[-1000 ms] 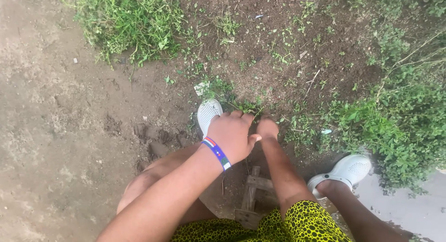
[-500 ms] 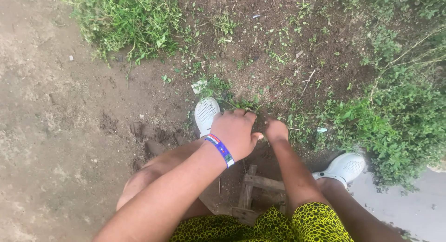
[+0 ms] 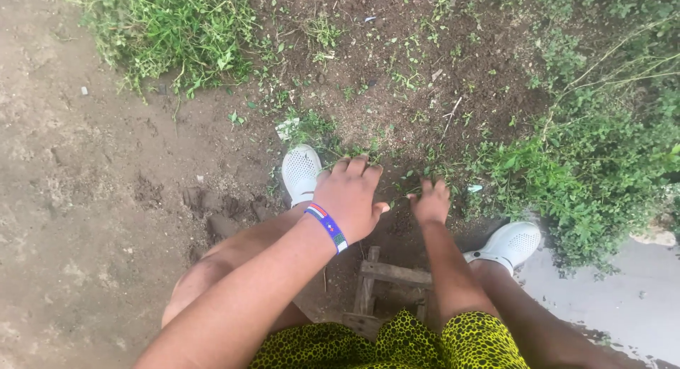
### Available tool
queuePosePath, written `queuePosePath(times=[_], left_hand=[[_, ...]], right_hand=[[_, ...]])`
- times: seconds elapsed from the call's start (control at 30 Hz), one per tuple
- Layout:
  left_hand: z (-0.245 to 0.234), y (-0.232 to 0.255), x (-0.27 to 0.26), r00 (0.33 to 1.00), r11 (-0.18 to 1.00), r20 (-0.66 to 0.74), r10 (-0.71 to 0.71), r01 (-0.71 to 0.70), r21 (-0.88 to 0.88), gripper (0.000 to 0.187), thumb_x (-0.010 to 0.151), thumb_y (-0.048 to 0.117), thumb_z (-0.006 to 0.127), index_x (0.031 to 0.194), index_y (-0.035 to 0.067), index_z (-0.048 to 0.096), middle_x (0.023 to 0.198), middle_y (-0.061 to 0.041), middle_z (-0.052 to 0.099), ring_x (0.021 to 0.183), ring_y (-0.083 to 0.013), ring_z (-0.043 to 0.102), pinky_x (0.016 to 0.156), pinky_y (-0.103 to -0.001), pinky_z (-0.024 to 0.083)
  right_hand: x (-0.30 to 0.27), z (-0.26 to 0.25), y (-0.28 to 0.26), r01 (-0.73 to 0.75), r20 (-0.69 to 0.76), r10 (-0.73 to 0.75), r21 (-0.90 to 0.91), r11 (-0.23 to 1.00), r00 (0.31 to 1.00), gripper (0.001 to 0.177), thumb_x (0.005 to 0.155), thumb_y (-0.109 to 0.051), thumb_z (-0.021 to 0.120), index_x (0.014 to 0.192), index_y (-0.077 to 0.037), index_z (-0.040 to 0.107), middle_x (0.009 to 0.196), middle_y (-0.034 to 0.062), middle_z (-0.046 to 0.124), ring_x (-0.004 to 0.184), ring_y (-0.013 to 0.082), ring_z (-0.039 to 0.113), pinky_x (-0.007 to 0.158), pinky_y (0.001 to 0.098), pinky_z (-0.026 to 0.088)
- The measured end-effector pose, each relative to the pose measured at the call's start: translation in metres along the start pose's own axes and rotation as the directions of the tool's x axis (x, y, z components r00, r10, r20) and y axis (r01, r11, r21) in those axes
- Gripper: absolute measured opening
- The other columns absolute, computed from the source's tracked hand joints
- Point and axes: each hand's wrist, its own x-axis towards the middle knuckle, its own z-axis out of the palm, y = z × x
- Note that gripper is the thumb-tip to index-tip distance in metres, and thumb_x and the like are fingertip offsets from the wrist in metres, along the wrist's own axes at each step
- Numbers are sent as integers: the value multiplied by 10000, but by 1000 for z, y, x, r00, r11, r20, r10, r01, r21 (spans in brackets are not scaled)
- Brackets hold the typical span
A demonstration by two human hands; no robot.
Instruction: The person is picking weeds and small plants from the soil by hand while sitting on a stool.
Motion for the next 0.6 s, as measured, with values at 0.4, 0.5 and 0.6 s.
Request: queuePosePath(times=[0.4,0.5,0.6], left_hand=[[13,23,7,993,999,114,35,-35,4,615,790,405,798,1296,104,619,1429,-199,498,1233,-390,562,1000,-540,452],[17,23,7,988,998,147,51,-54,12,614,812,413,780,1315,104,610,1408,-191,522,1213,-389,576,992,-543,452],[23,24,4,979,997,195,62,-68,24,606,831,423,761,1324,107,605,1401,-185,534,1209,-385,582,986,-539,456]], right_hand=[[3,57,92,35,-44,-29,142,989,999,114,821,-136,766,916,-85,729,1058,210,714,949,391,694,868,468,562],[13,19,96,-148,-134,206,351,925,969,259,817,-146,796,1045,-63,706,1045,219,718,928,394,700,863,461,556],[23,4,103,-208,-139,280,387,898,950,398,818,-129,807,1191,-70,680,1136,223,687,996,395,682,901,452,545]])
